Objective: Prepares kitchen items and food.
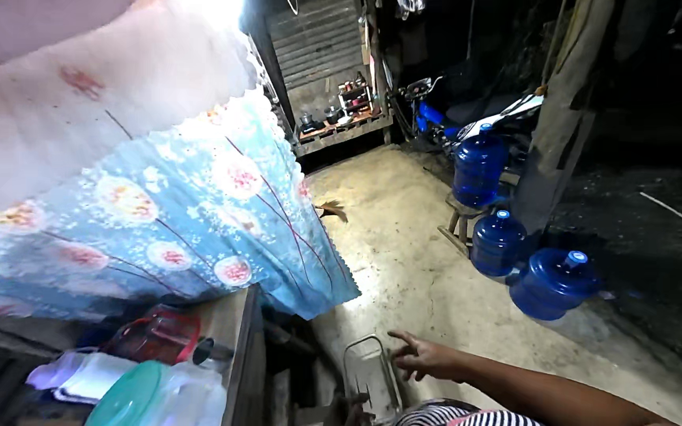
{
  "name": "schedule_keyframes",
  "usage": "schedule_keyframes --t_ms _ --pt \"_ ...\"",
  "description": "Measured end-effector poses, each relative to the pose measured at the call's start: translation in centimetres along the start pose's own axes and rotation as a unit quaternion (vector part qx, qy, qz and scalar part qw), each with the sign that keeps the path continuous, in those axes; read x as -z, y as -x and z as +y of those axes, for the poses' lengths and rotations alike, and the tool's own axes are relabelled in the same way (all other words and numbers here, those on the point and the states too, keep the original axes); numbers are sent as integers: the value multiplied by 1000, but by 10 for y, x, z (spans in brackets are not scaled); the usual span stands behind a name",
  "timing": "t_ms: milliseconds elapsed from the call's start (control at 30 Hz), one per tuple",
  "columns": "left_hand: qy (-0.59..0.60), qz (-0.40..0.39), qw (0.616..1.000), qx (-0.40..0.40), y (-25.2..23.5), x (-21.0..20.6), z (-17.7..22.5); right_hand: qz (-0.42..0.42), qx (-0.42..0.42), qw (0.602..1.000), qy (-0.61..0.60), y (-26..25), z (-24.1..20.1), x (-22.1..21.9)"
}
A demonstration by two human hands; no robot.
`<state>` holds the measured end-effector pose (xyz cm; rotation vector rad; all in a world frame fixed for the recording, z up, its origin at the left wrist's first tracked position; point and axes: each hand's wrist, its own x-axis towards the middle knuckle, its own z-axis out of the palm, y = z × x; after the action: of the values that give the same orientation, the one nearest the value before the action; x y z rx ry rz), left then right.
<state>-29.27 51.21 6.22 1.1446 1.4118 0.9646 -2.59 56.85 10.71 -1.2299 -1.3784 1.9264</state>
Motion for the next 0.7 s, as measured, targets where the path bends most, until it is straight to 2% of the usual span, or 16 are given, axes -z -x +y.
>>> schedule_keyframes --t_ms 100,267,367,500,600,700 --pt "-9 -58 998 -31 -95 -10 42 51 18 998 -38 -63 -42 54" --pt "-37 -182 979 -86 -292 -30 124 118 47 987 -95 -142 -94 147" --pt "-51 -285 952 -100 -398 -65 184 193 96 964 -156 -180 -120 199" --pt "-87 -382 918 -59 -518 -126 230 293 170 910 -237 -235 -129 268" --pt "-59 -391 917 -51 -605 -171 249 324 167 898 -244 -279 -156 337" --pt "38 -334 941 -41 -685 -199 262 301 164 918 -197 -341 -199 420"
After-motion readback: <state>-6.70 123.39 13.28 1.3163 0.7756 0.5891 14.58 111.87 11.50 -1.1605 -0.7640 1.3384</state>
